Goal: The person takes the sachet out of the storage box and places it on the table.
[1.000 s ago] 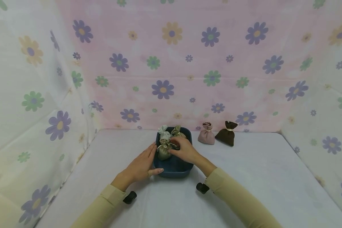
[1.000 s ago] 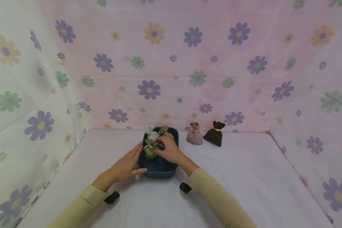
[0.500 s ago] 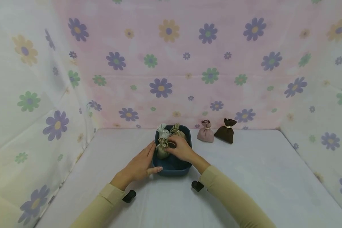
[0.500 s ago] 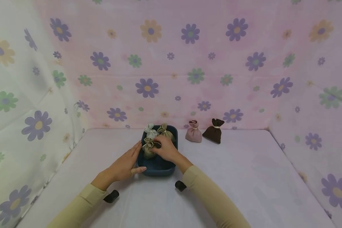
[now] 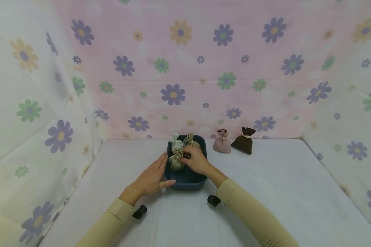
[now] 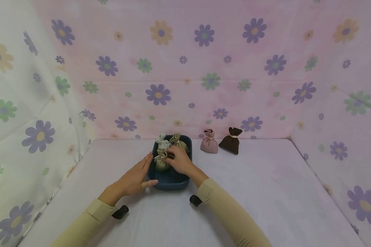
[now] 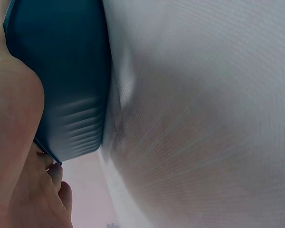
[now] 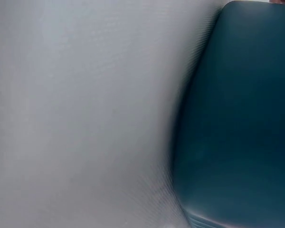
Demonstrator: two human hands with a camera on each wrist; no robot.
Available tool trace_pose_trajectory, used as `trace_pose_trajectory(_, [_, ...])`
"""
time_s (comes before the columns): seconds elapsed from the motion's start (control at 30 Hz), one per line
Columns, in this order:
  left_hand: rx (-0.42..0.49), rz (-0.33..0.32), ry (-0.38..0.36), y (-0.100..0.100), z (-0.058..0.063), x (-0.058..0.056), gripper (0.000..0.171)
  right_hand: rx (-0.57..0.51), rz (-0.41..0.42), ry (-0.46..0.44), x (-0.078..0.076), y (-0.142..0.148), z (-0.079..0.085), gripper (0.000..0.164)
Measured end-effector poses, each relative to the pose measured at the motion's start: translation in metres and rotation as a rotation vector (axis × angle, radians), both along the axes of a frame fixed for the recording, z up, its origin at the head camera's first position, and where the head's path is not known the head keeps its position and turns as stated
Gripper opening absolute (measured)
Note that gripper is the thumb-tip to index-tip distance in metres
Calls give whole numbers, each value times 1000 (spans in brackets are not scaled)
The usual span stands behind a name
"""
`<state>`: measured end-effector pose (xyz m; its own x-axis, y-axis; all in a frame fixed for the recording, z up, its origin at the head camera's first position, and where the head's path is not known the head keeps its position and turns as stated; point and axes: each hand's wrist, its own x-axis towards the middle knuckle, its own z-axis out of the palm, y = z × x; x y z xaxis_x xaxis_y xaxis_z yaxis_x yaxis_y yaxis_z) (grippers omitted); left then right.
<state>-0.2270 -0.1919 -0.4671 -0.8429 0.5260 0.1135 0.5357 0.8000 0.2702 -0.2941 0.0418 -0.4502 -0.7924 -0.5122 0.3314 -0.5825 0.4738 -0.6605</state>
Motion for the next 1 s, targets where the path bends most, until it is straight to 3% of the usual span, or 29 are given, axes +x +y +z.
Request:
trace_pose_trajectory(0.4, [-13, 8, -21, 3, 0, -2, 108, -80, -53, 24, 4, 7, 2, 16])
trace_pose_trajectory(1.0, [14, 15, 1, 1, -2, 0, 107, -148, -58, -29, 26, 40, 29, 11])
